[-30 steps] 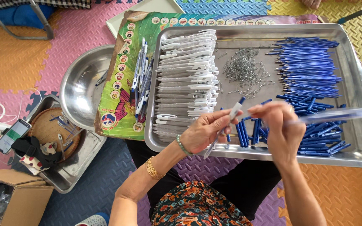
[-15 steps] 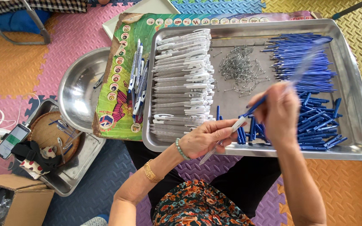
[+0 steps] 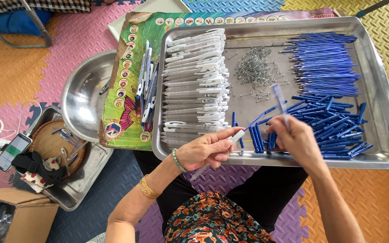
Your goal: The person assembles ballpoint pens by inserting ink cartridges and springs into pen barrels and then attaching the pen caps by hand on a tray.
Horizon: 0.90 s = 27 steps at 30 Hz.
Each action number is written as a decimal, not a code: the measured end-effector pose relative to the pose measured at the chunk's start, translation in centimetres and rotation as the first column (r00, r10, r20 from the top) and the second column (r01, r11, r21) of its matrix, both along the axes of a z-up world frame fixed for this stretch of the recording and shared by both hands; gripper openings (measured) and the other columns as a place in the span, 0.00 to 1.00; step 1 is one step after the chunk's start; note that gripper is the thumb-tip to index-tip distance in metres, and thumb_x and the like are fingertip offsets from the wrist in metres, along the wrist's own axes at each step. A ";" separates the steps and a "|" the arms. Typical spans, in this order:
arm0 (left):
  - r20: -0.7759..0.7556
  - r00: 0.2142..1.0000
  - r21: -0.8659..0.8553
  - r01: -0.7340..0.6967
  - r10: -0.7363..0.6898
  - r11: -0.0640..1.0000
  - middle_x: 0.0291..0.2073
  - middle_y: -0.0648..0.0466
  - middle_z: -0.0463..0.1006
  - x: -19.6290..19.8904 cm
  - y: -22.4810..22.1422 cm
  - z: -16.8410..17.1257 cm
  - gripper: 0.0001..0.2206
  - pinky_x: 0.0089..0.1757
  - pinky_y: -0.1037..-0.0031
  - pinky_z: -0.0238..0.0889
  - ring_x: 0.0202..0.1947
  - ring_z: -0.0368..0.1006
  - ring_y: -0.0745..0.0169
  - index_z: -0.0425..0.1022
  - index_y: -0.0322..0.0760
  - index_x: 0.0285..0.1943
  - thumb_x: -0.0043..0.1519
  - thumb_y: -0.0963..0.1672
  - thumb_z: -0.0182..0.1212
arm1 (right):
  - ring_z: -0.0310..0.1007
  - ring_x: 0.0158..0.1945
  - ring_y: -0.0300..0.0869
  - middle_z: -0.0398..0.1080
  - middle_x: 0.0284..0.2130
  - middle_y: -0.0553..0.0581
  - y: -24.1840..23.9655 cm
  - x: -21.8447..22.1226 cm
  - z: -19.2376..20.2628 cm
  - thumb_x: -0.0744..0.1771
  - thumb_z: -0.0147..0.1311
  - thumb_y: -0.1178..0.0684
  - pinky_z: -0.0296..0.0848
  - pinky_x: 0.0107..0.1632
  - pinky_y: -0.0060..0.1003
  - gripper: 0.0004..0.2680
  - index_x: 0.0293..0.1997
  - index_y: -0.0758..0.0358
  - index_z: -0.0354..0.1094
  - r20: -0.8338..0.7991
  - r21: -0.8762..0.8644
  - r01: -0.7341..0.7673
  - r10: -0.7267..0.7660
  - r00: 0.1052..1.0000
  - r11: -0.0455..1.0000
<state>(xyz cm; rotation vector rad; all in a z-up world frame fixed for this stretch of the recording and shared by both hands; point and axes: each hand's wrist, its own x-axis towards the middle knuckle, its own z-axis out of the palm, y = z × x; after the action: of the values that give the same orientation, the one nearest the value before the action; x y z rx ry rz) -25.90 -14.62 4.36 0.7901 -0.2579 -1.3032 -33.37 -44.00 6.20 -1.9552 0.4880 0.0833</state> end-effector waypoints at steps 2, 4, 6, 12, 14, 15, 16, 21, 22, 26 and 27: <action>0.001 1.000 0.031 -0.019 0.019 0.999 0.42 0.57 0.66 0.1 0.1 -0.1 0.31 0.27 0.86 0.46 0.30 0.57 0.75 0.51 0.46 0.90 0.76 0.43 0.53 | 0.71 0.28 0.40 0.72 0.26 0.54 0.4 -0.6 -0.3 0.74 0.51 0.48 0.70 0.40 0.38 0.11 0.58 0.53 0.81 0.008 -0.263 -0.111 0.117 0.993 0.958; 0.005 1.000 0.042 -0.021 0.021 0.999 0.42 0.57 0.66 0.1 0.1 0.1 0.32 0.27 0.86 0.47 0.30 0.57 0.74 0.50 0.46 0.91 0.76 0.43 0.53 | 0.74 0.35 0.41 0.72 0.25 0.53 0.4 -1.1 -0.7 0.76 0.50 0.49 0.69 0.52 0.41 0.10 0.53 0.59 0.79 0.182 -0.266 -0.092 0.144 0.973 0.960; 0.010 1.000 0.051 -0.018 0.017 0.999 0.42 0.57 0.66 0.2 -0.3 0.5 0.32 0.26 0.85 0.48 0.30 0.56 0.74 0.49 0.46 0.91 0.76 0.44 0.54 | 0.77 0.43 0.42 0.72 0.23 0.51 1.2 -1.3 -0.2 0.77 0.49 0.50 0.69 0.63 0.44 0.11 0.49 0.65 0.78 0.350 -0.267 -0.068 0.162 0.923 0.961; 0.039 0.996 0.052 0.073 -0.075 0.996 0.41 0.56 0.64 0.2 -2.3 1.1 0.29 0.27 0.86 0.42 0.30 0.54 0.73 0.53 0.47 0.90 0.77 0.44 0.51 | 0.66 0.19 0.36 0.75 0.27 0.58 1.7 -0.2 -1.3 0.75 0.52 0.55 0.63 0.20 0.26 0.07 0.52 0.69 0.73 0.409 0.621 -0.194 -0.103 0.907 0.759; 0.107 0.990 0.099 0.077 -0.088 0.992 0.41 0.58 0.67 0.6 -2.4 1.6 0.31 0.26 0.88 0.49 0.31 0.58 0.76 0.52 0.44 0.90 0.76 0.44 0.53 | 0.65 0.20 0.34 0.70 0.24 0.51 -0.1 0.0 -1.2 0.76 0.54 0.51 0.68 0.23 0.29 0.06 0.49 0.60 0.73 0.394 0.571 -0.053 -0.217 0.893 0.819; 0.106 0.990 0.100 0.078 -0.088 0.992 0.41 0.58 0.67 1.2 -2.4 1.5 0.31 0.26 0.88 0.49 0.31 0.58 0.76 0.52 0.44 0.90 0.76 0.44 0.53 | 0.65 0.20 0.34 0.70 0.24 0.51 -1.5 -0.1 -0.7 0.76 0.54 0.51 0.68 0.23 0.29 0.06 0.49 0.60 0.73 0.393 0.572 -0.052 -0.218 0.894 0.819; 0.067 0.993 0.083 0.095 -0.101 0.992 0.41 0.57 0.69 1.7 -2.4 1.4 0.31 0.25 0.89 0.52 0.30 0.59 0.76 0.51 0.44 0.90 0.76 0.43 0.53 | 0.67 0.22 0.33 0.72 0.27 0.49 -3.0 -0.1 -0.2 0.77 0.53 0.52 0.70 0.25 0.27 0.05 0.50 0.59 0.73 0.375 0.584 -0.005 -0.264 0.889 0.812; 0.167 0.975 0.237 0.102 -0.144 0.966 0.40 0.58 0.71 4.9 -4.2 3.4 0.30 0.22 0.91 0.59 0.29 0.63 0.77 0.57 0.48 0.88 0.74 0.44 0.55 | 0.69 0.22 0.30 0.74 0.28 0.46 -8.7 0.3 0.2 0.79 0.53 0.52 0.67 0.25 0.24 0.06 0.48 0.54 0.73 0.408 0.547 0.120 -0.389 0.826 0.829; 0.277 0.934 0.363 0.115 -0.225 0.925 0.39 0.59 0.71 5.7 -4.9 4.7 0.30 0.22 0.90 0.57 0.28 0.62 0.78 0.59 0.49 0.88 0.73 0.45 0.55 | 0.70 0.25 0.30 0.74 0.32 0.48 -9.9 0.5 -0.2 0.80 0.53 0.50 0.70 0.27 0.25 0.06 0.50 0.55 0.72 0.425 0.504 0.151 -0.397 0.814 0.850; 0.735 0.194 0.666 -0.031 -0.649 0.745 0.34 0.59 0.78 8.6 -8.6 5.6 0.19 0.40 0.71 0.66 0.31 0.67 0.67 0.77 0.51 0.56 0.78 0.55 0.38 | 0.70 0.29 0.31 0.73 0.33 0.48 -11.7 1.2 -0.5 0.82 0.52 0.48 0.71 0.31 0.25 0.07 0.51 0.54 0.70 0.401 0.434 0.240 -0.425 0.812 0.868; 0.734 0.195 0.668 -0.029 -0.651 0.744 0.34 0.59 0.78 8.9 -9.7 6.3 0.19 0.40 0.71 0.66 0.31 0.67 0.67 0.77 0.51 0.56 0.78 0.55 0.38 | 0.70 0.29 0.31 0.73 0.33 0.48 -11.9 1.9 -0.8 0.82 0.52 0.48 0.71 0.31 0.25 0.07 0.51 0.54 0.70 0.398 0.435 0.242 -0.426 0.812 0.867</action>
<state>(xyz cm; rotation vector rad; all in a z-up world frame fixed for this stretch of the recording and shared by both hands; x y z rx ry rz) -16.97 -24.35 10.70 2.1791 -1.1646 -1.1043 -31.46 -55.93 5.40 -1.4198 0.4413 -0.5082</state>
